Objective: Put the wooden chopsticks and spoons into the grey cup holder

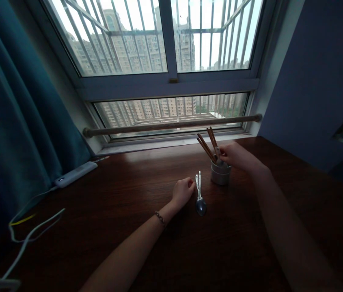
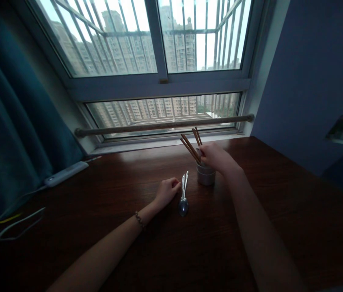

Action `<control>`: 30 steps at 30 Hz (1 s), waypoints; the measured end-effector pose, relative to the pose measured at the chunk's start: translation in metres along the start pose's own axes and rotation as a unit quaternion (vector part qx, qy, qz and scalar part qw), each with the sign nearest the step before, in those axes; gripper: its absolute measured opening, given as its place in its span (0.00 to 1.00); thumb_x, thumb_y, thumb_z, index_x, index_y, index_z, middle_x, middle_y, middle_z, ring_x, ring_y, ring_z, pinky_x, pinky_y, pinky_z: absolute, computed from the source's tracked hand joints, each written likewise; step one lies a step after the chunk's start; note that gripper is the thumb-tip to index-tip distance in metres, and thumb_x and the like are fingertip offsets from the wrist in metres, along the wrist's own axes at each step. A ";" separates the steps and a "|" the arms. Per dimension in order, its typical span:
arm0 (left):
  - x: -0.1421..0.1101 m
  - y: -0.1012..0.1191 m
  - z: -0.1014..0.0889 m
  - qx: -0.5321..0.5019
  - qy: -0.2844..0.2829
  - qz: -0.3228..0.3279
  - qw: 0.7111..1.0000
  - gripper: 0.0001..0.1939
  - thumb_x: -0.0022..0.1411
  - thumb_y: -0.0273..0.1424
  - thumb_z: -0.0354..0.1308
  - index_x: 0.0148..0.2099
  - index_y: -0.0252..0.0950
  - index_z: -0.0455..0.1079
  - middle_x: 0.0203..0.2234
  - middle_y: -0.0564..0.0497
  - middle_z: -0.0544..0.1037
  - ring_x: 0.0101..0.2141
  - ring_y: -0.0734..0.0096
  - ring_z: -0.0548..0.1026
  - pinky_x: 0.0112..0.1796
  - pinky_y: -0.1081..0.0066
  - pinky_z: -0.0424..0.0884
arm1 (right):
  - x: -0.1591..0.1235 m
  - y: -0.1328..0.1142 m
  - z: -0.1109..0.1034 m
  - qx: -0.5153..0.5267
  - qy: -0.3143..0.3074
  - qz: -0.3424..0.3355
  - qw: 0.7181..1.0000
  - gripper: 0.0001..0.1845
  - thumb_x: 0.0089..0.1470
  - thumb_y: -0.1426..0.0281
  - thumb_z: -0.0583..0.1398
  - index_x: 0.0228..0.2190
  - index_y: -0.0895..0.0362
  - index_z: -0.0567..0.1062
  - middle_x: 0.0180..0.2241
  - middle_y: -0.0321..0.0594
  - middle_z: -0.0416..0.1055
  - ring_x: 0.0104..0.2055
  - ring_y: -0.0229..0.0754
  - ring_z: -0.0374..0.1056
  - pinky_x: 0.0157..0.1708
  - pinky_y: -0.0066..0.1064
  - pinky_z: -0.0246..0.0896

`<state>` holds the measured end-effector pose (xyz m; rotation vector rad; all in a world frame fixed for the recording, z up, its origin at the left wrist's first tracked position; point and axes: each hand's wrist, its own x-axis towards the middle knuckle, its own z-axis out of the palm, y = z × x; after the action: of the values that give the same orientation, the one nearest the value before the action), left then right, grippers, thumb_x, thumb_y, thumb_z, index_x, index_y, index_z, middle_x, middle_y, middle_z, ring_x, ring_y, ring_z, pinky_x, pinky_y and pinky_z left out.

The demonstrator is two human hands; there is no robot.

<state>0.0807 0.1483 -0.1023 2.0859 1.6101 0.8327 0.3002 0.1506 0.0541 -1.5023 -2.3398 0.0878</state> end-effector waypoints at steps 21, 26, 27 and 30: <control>-0.001 0.001 -0.001 0.008 -0.004 0.004 1.000 0.12 0.57 0.36 0.49 0.28 0.35 0.68 0.22 0.53 0.70 0.24 0.77 0.66 0.27 0.75 0.55 | 0.011 0.001 0.027 -0.037 -0.161 0.098 0.981 0.16 0.53 0.68 0.50 0.27 0.64 0.73 0.27 0.43 0.67 0.24 0.31 0.58 0.22 0.23 0.45; -0.001 0.002 -0.002 0.012 -0.012 0.003 1.000 0.12 0.57 0.36 0.49 0.29 0.35 0.69 0.22 0.52 0.71 0.25 0.76 0.66 0.27 0.75 0.56 | 0.012 0.002 0.028 -0.032 -0.198 0.094 0.975 0.16 0.55 0.67 0.50 0.30 0.64 0.74 0.30 0.43 0.68 0.26 0.32 0.59 0.24 0.22 0.47; -0.001 0.002 -0.003 0.014 -0.015 0.004 1.000 0.12 0.57 0.36 0.49 0.29 0.35 0.69 0.22 0.52 0.71 0.25 0.76 0.66 0.27 0.75 0.56 | 0.012 0.001 0.028 -0.029 -0.203 0.095 0.974 0.17 0.56 0.65 0.50 0.30 0.64 0.74 0.30 0.43 0.68 0.27 0.33 0.60 0.24 0.22 0.47; -0.002 0.005 -0.004 0.022 -0.026 0.001 0.999 0.12 0.57 0.36 0.49 0.29 0.34 0.69 0.23 0.52 0.71 0.25 0.76 0.66 0.28 0.75 0.57 | 0.011 -0.001 0.025 -0.020 -0.216 0.112 0.970 0.20 0.57 0.62 0.48 0.31 0.64 0.74 0.30 0.44 0.69 0.27 0.34 0.61 0.24 0.23 0.48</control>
<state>0.0815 0.1451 -0.0964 2.1222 1.6123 0.7452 0.2873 0.1634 0.0337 -1.9230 -2.4878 0.4718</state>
